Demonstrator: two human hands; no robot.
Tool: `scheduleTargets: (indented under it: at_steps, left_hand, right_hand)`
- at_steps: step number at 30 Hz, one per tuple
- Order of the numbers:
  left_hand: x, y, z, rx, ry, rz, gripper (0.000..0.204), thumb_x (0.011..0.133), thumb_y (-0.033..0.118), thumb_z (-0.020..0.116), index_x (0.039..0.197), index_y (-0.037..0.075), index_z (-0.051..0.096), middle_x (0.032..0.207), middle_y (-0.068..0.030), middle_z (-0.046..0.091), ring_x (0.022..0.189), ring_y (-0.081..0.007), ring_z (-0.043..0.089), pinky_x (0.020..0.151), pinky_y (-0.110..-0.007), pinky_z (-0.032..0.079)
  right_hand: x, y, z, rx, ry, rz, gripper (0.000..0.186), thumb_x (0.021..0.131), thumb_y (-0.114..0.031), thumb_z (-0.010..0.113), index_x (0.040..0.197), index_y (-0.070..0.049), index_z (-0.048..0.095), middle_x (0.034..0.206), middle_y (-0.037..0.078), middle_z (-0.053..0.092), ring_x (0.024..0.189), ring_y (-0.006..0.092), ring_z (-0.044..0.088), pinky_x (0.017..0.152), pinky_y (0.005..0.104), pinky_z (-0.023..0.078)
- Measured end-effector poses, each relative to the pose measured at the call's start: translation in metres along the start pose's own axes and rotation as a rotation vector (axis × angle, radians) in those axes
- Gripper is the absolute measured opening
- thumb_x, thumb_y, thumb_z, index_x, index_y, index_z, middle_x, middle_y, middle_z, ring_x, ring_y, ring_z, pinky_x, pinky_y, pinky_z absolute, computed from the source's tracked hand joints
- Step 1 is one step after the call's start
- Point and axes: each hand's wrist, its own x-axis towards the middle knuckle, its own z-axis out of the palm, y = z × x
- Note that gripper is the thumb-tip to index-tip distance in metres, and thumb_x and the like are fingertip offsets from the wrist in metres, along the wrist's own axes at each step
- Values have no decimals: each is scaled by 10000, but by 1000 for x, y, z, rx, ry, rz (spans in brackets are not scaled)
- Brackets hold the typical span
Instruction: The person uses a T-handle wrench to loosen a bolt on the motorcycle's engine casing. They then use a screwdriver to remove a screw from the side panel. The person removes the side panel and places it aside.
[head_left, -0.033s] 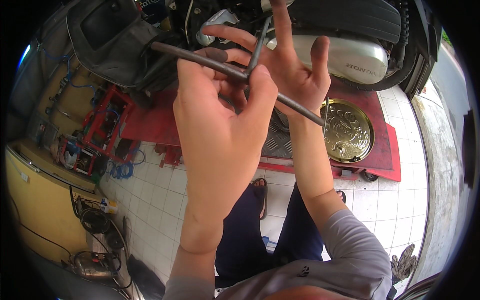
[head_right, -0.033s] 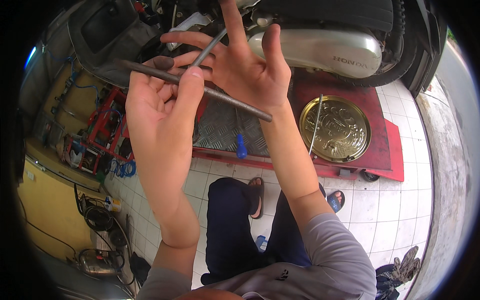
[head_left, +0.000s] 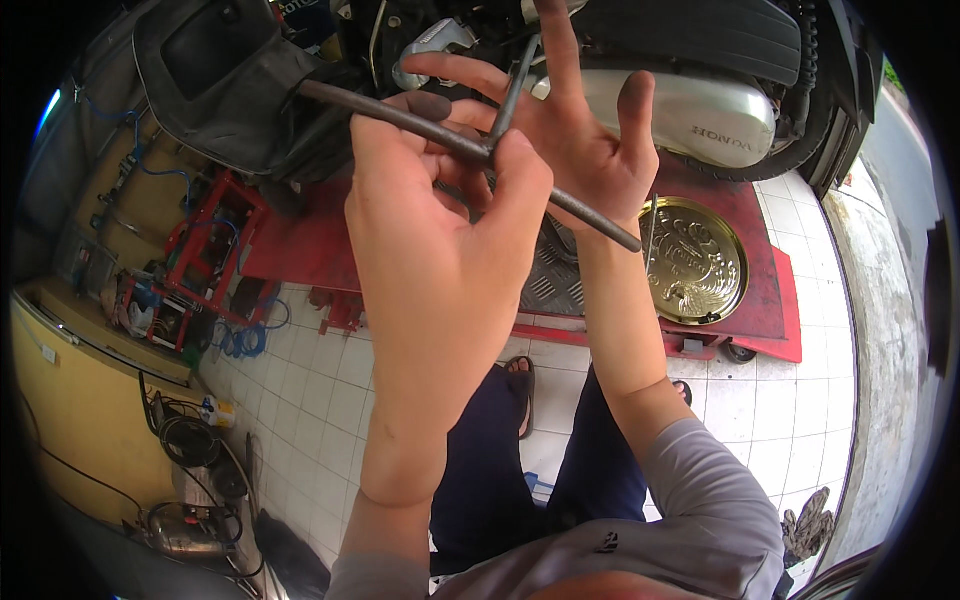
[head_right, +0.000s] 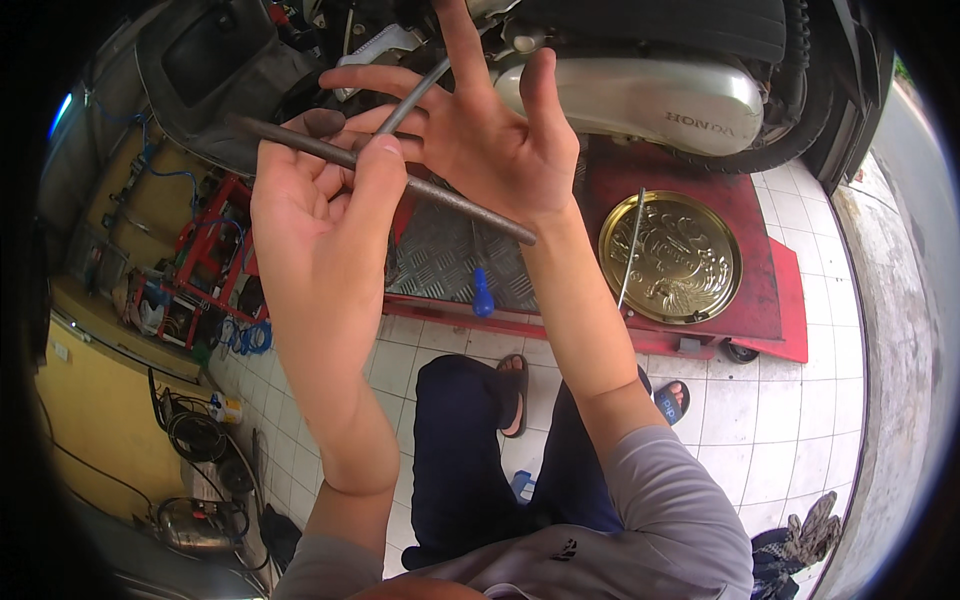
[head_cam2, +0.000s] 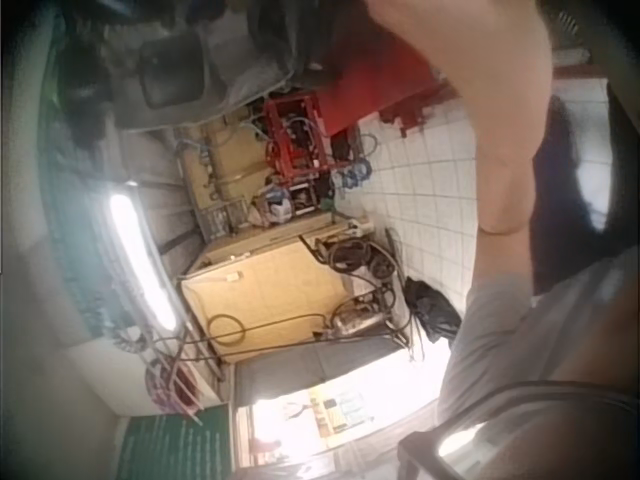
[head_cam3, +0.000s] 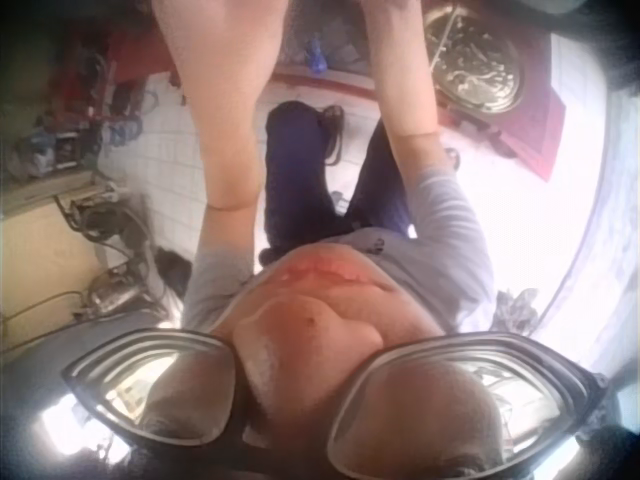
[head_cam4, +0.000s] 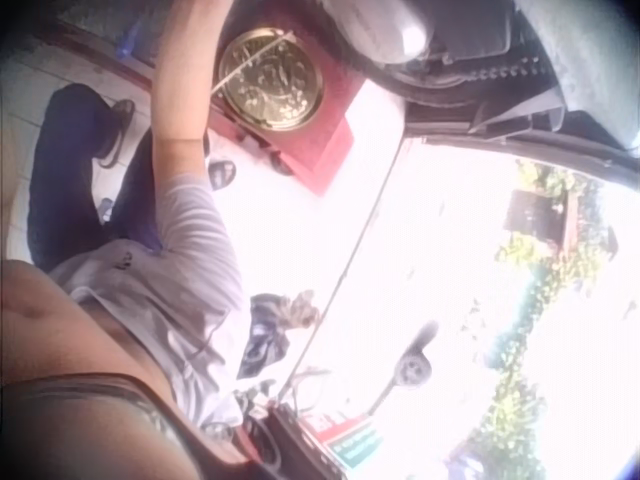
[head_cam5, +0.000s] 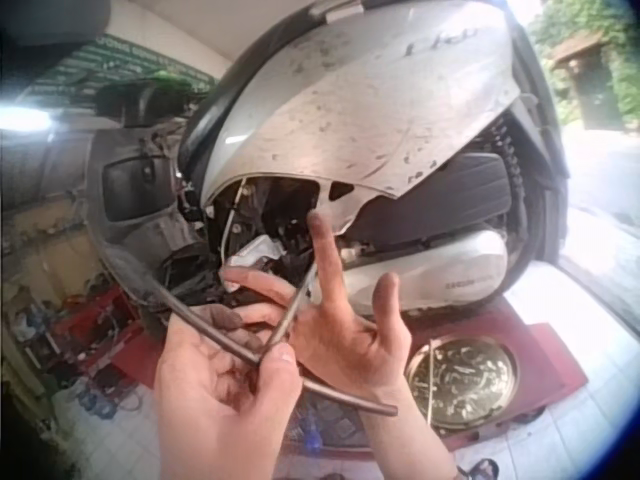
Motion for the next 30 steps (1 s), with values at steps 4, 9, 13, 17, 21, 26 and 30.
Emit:
scheduleTargets:
  at_steps: [4,9,13,17,21,26,30]
  left_hand:
    - [0,1,-1,-5,-2,-23,243,924,40,613,1125,-30,497,1017,-107,649,830,-87,585,733,-195,470]
    - [6,-1,-11,-133,-69,-41,248,926,58,614,1130,-17,495,989,-104,647,750,-125,627,625,-206,476]
    - [-5,-3,-3,-466,-200,-118,266,933,101,627,1129,-14,489,947,-93,622,695,-158,658,546,-227,469]
    - [-29,-6,3,-535,-228,41,270,913,94,666,1093,-25,506,918,-73,595,695,-154,665,533,-217,485]
    - [-48,-9,7,-491,-296,247,206,851,71,715,990,-15,590,858,-72,620,673,-172,652,546,-254,503]
    - [-79,-46,-1,-434,-452,242,187,860,161,737,952,4,693,767,-83,670,554,-121,631,482,-252,485]
    - [-78,-88,-8,-523,-566,-11,217,870,221,741,831,10,707,513,-64,579,441,-112,538,452,-265,400]
  right_hand:
    - [0,-1,5,10,17,25,751,936,-728,210,1552,-385,-49,1525,362,148,1283,465,431,1078,617,297]
    - [5,-2,25,19,224,120,773,935,-725,241,1557,-363,-43,1522,361,167,1288,467,428,1085,621,285]
    - [2,-12,47,-50,380,141,868,927,-702,346,1561,-196,37,1453,373,281,1228,427,482,998,533,401]
    - [-8,-21,74,-473,428,315,885,933,-673,347,1452,32,221,1215,310,540,1040,353,617,860,356,526]
    - [-30,-56,115,-745,444,713,681,948,-574,408,1245,34,330,1030,231,545,892,284,591,749,335,491]
    - [-68,-78,110,-768,494,1238,487,966,-449,485,985,37,465,797,131,552,706,197,558,610,310,447]
    - [-73,-80,76,-741,567,1696,439,981,-349,546,778,39,574,612,52,557,557,128,531,500,289,412]
